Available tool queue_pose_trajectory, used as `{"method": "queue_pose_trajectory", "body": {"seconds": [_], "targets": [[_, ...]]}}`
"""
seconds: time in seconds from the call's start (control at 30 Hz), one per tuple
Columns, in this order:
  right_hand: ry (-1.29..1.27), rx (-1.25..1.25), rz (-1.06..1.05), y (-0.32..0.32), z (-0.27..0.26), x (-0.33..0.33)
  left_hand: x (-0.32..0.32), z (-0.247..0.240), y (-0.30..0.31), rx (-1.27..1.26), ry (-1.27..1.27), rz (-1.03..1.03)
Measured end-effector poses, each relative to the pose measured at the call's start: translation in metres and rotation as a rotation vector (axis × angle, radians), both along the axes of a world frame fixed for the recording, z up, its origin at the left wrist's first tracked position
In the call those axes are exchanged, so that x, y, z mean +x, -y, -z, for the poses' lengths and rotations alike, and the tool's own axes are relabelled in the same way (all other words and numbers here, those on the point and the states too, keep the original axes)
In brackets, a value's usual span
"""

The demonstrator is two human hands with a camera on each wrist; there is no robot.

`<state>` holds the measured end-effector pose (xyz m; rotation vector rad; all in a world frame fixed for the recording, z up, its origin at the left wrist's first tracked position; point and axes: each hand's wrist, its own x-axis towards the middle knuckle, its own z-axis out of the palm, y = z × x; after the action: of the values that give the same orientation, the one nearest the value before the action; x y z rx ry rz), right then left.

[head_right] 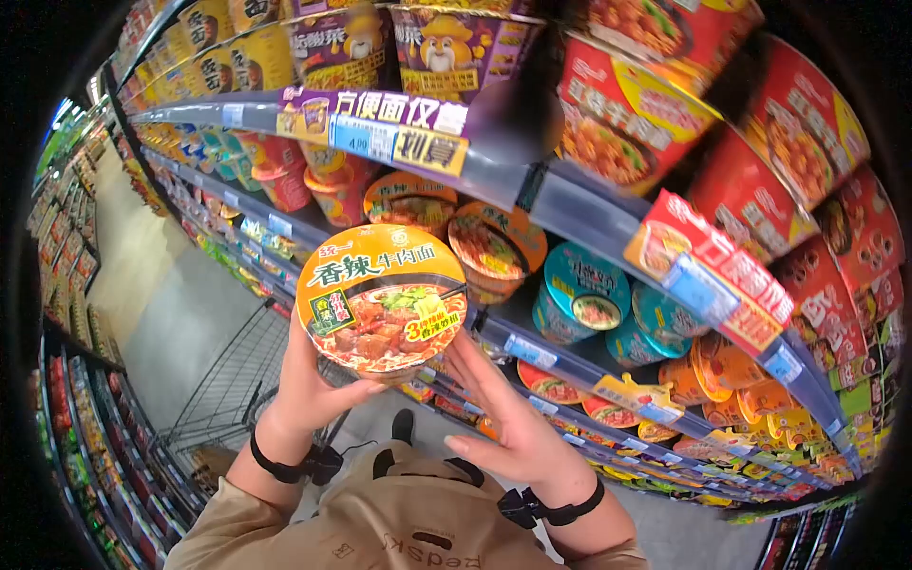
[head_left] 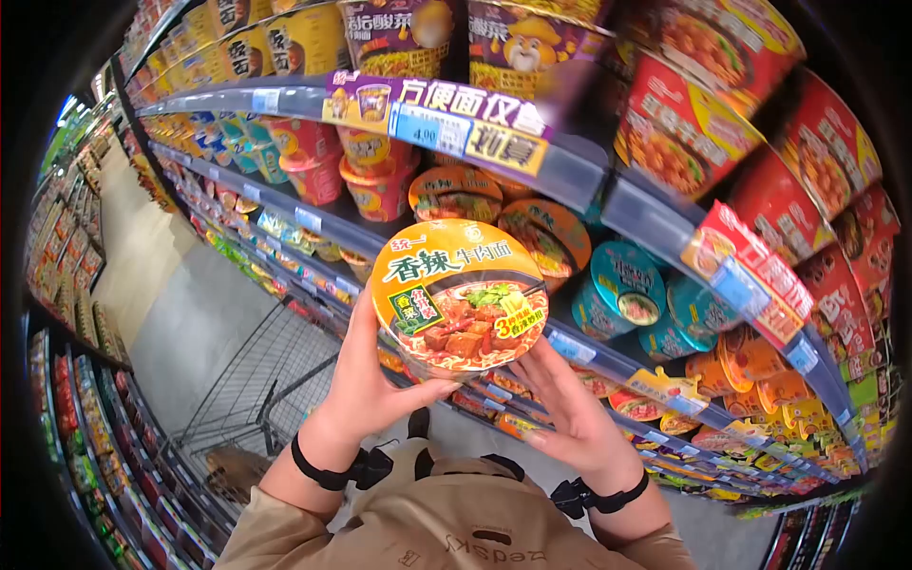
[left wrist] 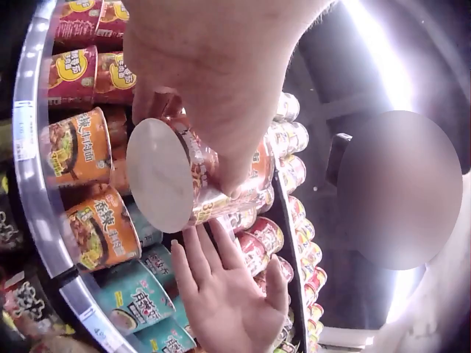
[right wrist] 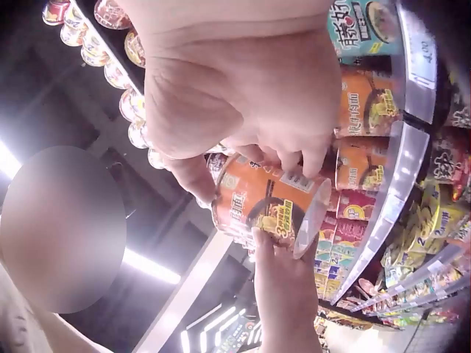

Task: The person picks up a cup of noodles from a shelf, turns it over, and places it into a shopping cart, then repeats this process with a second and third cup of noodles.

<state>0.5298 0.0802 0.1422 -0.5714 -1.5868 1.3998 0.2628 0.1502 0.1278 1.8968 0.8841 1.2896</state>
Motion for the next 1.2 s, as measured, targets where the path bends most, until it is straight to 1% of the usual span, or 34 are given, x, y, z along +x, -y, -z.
{"method": "queue_pose_trajectory", "body": {"seconds": [0.1,0.23,0.3,0.37,0.43,0.57,0.63,0.7,0.77,0.83,0.9,0.97,1.0,1.07,1.1,1.17,1.2], "targets": [[0.024,-0.032,0.048,-0.038,-0.015,-0.01,-0.003,-0.006,-0.049,0.004,0.047,0.041],[0.043,-0.031,0.112,-0.082,-0.022,-0.019,-0.01,-0.012,-0.105,-0.079,0.085,0.108],[0.029,-0.024,0.15,-0.098,-0.024,-0.024,-0.009,-0.013,-0.126,-0.115,0.17,0.178],[0.018,-0.027,0.177,-0.111,-0.026,-0.028,-0.011,-0.011,-0.145,-0.108,0.136,0.169],[0.036,-0.022,0.243,-0.122,-0.024,-0.029,-0.01,-0.011,-0.166,-0.002,0.03,0.16],[0.002,-0.042,0.332,-0.134,-0.022,-0.034,-0.002,-0.012,-0.196,-0.055,0.019,0.242],[0.033,-0.085,0.382,-0.134,-0.021,-0.036,0.003,-0.012,-0.205,-0.032,0.038,0.267],[0.064,-0.132,0.43,-0.136,-0.021,-0.037,0.003,-0.004,-0.214,-0.06,-0.02,0.311],[-0.028,-0.122,0.423,-0.137,-0.021,-0.039,0.006,-0.01,-0.219,-0.063,-0.041,0.31],[-0.009,-0.139,0.421,-0.137,-0.023,-0.039,0.008,-0.009,-0.222,-0.088,-0.025,0.36],[0.009,-0.149,0.417,-0.137,-0.026,-0.038,0.008,-0.015,-0.222,-0.085,-0.035,0.356],[0.156,-0.116,0.347,-0.138,-0.031,-0.034,0.009,-0.011,-0.224,-0.069,-0.05,0.324],[0.156,-0.114,0.347,-0.137,-0.031,-0.033,0.01,-0.014,-0.223,-0.102,-0.046,0.336],[0.233,-0.17,0.342,-0.135,-0.031,-0.03,0.011,-0.014,-0.223,-0.111,-0.03,0.326],[0.232,-0.169,0.333,-0.133,-0.029,-0.029,0.011,-0.011,-0.223,-0.122,-0.015,0.316],[0.101,-0.144,0.289,-0.128,-0.022,-0.027,0.009,0.0,-0.222,-0.102,-0.034,0.3],[0.103,-0.143,0.276,-0.126,-0.024,-0.028,0.009,0.002,-0.218,-0.074,-0.032,0.243]]}}
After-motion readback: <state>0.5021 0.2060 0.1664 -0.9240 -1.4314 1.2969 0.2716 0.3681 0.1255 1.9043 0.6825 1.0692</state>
